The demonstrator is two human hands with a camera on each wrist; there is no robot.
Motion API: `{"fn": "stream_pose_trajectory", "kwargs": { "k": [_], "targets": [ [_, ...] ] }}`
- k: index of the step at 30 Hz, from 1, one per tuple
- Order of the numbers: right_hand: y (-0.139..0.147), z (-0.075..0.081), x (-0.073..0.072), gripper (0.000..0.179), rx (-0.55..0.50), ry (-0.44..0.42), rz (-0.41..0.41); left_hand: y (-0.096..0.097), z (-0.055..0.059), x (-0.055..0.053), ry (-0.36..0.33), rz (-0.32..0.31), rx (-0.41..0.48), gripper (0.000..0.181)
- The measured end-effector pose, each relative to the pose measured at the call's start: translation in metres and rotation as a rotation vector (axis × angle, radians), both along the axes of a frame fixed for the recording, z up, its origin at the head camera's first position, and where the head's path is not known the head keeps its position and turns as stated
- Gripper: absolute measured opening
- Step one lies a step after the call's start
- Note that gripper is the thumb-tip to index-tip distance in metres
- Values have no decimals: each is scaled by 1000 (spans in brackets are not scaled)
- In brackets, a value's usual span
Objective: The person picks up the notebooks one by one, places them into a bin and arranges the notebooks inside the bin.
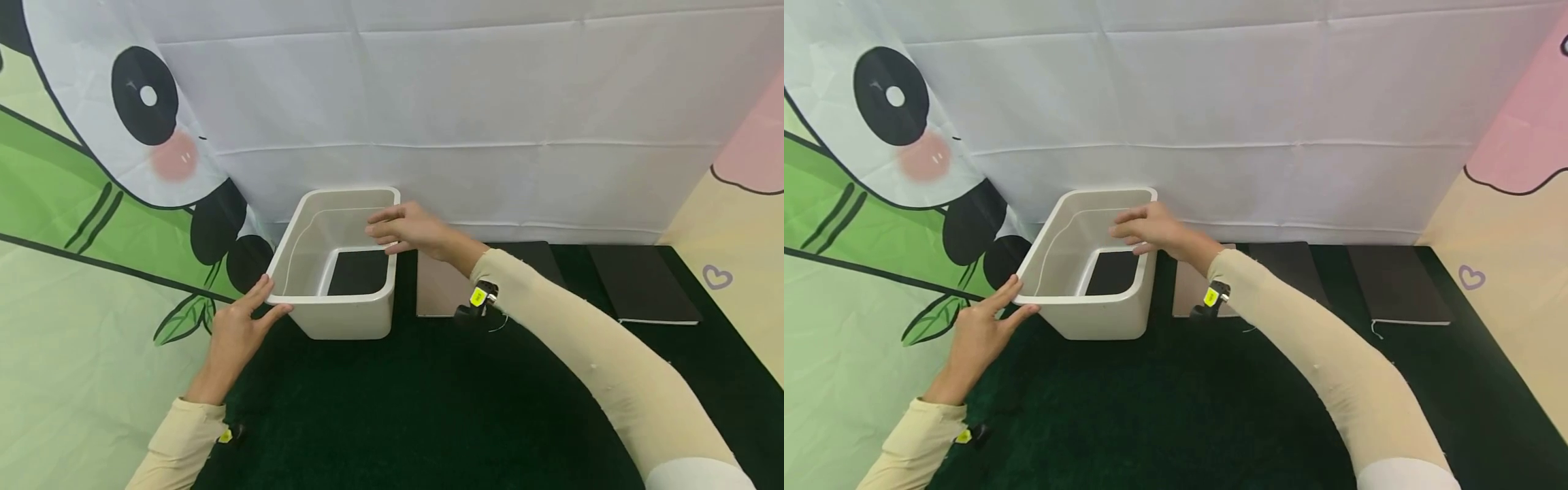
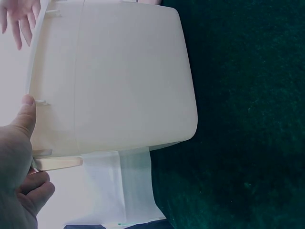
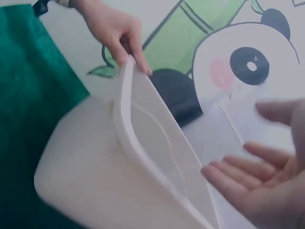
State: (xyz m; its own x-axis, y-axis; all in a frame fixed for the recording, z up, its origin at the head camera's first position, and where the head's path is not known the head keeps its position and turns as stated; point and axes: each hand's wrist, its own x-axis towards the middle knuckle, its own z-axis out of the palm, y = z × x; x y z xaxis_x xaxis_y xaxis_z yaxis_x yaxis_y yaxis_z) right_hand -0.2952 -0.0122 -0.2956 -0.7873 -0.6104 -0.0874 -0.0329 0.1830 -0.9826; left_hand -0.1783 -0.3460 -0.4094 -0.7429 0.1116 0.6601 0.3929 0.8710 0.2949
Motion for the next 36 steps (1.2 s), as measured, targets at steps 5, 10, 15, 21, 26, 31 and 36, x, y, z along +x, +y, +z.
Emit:
{"fn": "stream_pose_trajectory", "kwargs": {
  "k": [5, 10, 15, 21, 26, 31, 36],
  "targets": [
    [42, 0, 2, 51, -16, 229, 49, -3, 0, 0, 10, 4, 5, 66],
    [84, -15, 7, 55, 82, 475, -6, -6, 0, 1, 13, -3, 5, 66],
    [133, -37, 12, 57, 184, 563, -111, -7, -1, 2, 18, -3, 0, 66],
    [196, -70, 11, 64, 345, 628, -186, -8, -2, 3, 0, 7, 12, 65],
    [251, -94, 16, 69, 519, 632, -248, -8, -1, 3, -10, 5, 16, 65],
    [303, -113, 29, 74, 660, 608, -306, -7, -1, 1, -14, 1, 19, 65],
    [350, -129, 38, 76, 752, 632, -358, -7, -1, 0, -7, 1, 22, 66]
  ]
}}
